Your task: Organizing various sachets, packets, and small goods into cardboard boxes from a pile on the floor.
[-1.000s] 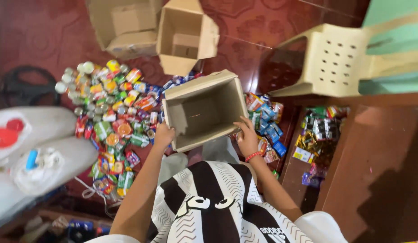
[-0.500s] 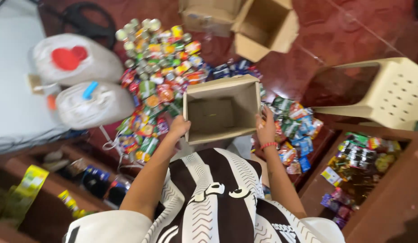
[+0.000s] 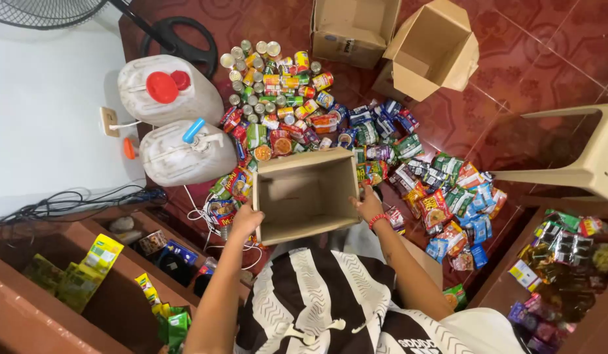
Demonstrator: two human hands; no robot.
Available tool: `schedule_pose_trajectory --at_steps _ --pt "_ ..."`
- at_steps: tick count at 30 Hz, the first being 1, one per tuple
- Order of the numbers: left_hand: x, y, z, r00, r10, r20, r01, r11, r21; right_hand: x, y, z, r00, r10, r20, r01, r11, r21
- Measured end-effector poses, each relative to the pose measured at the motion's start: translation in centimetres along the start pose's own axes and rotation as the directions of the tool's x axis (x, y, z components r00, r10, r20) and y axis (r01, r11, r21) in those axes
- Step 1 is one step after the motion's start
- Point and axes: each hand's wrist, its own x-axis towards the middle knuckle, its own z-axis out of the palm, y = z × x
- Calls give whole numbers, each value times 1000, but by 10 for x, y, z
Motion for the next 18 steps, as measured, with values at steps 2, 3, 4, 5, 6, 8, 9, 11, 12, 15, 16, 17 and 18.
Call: schedule_pose_trajectory --at_steps 2,3,4,5,6,8,9,11,12,15,16,17,18 --pt "-4 -3 5 999 36 -22 -37 999 -34 5 36 13 999 -34 -2 34 999 -37" --pt "0 -11 14 998 69 -14 -69 997 -44 7 50 17 995 -94 -37 89 990 -112" --pt "1 -20 24 995 101 3 -100 994 -51 2 68 19 987 -146 -69 130 973 -190" --pt "4 -23 38 995 98 20 -97 994 -42 -3 85 14 989 -127 -73 112 976 -187" --pt "7 -27 50 998 13 66 -10 999 -42 -7 101 11 992 -69 -104 56 991 -122" --pt "7 -14 69 991 -73 116 76 997 -22 -15 116 0 991 3 -136 -9 999 -45" --pt "4 1 77 994 67 89 -66 998 -12 -19 116 -9 975 129 -180 -137 990 -31" --pt "-1 25 101 977 194 87 -195 981 3 -36 120 -37 937 275 -216 -285 959 -16" --pt "-3 33 114 978 187 95 -191 981 28 -46 121 -53 931 237 -276 -264 962 -64" --pt "-2 53 142 968 202 146 -215 974 75 -74 129 -85 914 218 -341 -248 967 -48" --pt "0 62 150 955 239 177 -258 962 92 -83 133 -94 905 228 -360 -236 972 22" --pt "-5 67 154 953 233 193 -255 962 98 -97 134 -97 900 245 -361 -253 967 26" --pt "-7 74 156 952 217 214 -242 965 97 -108 133 -99 897 222 -382 -239 971 4"
